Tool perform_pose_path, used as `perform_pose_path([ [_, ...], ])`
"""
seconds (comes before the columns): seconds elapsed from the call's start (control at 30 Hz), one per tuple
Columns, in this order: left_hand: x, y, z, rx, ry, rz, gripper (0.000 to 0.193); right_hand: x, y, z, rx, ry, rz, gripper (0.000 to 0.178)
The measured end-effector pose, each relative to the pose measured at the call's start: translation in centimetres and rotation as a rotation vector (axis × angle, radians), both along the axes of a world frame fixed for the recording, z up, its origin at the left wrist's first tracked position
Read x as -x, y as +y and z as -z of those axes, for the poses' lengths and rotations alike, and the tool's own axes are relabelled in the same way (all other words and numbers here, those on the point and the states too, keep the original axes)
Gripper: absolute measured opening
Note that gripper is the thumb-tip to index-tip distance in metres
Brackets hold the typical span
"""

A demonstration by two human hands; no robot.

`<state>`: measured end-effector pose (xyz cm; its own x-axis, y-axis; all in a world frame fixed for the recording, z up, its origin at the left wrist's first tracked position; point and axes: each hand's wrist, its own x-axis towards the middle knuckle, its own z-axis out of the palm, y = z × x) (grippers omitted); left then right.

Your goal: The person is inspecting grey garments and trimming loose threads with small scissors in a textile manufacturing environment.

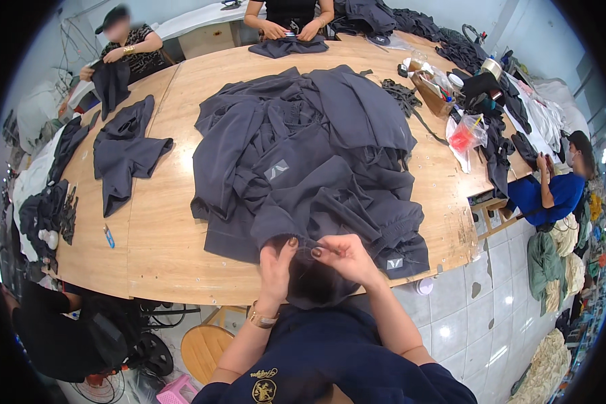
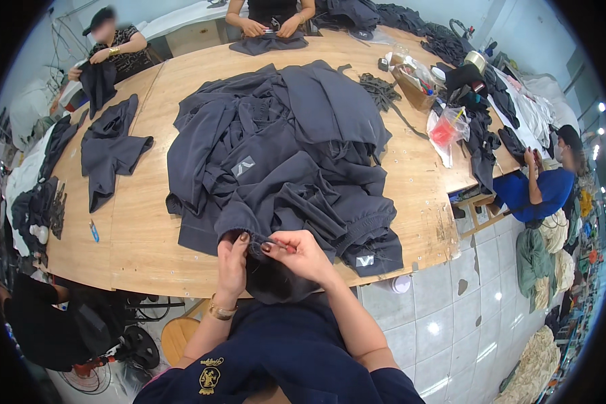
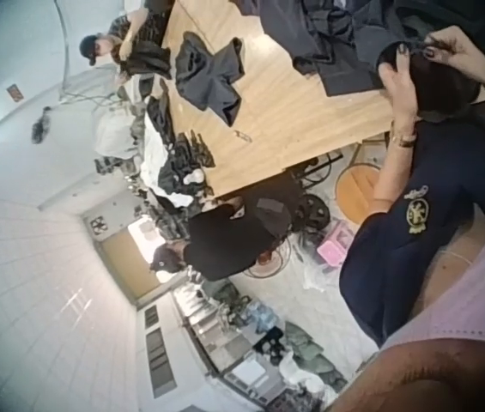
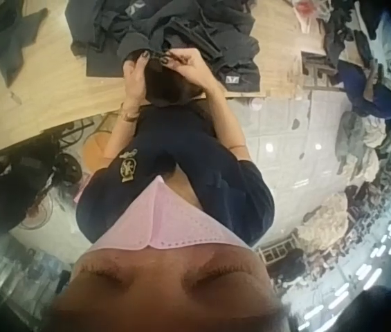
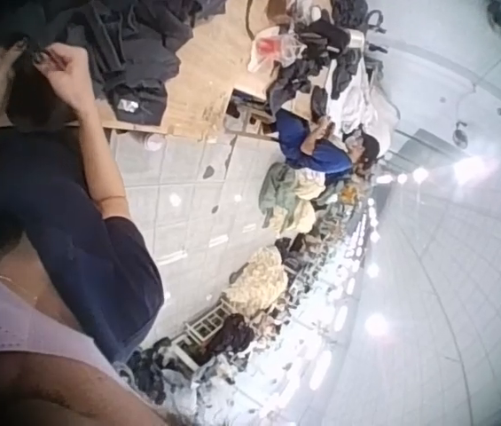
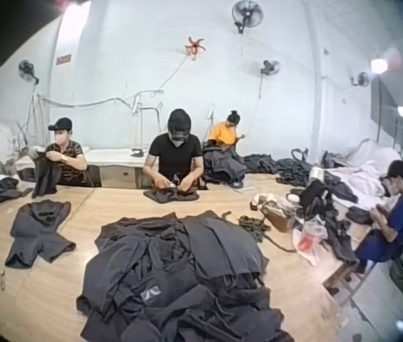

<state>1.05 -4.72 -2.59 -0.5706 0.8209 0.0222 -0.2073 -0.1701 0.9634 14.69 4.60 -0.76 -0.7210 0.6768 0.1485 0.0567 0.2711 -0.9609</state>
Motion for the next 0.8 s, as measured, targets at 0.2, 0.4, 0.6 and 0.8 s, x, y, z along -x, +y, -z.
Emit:
perform_pose_path([
  [0.2,1.1,-0.2,-2.2,0.056,-0.62,0.256,0.02,0.5,-0.2,0.8,0.699,0.264,0.086,0.01],
  [0.4,2.6,-1.1,0.0,0.005,-1.041,0.366,0.032,-0.2,1.9,0.3,0.549,-0.049,-0.244,0.015],
  [0.6,3.9,-1.7,-2.8,-0.03,-0.939,0.316,0.035,-4.5,3.4,0.9,0.634,0.088,-0.252,0.012],
  [0.8,3.2,-2.0,-5.1,-0.171,-1.261,0.49,0.039,-2.4,1.9,-1.0,0.767,0.315,-0.077,0.012],
])
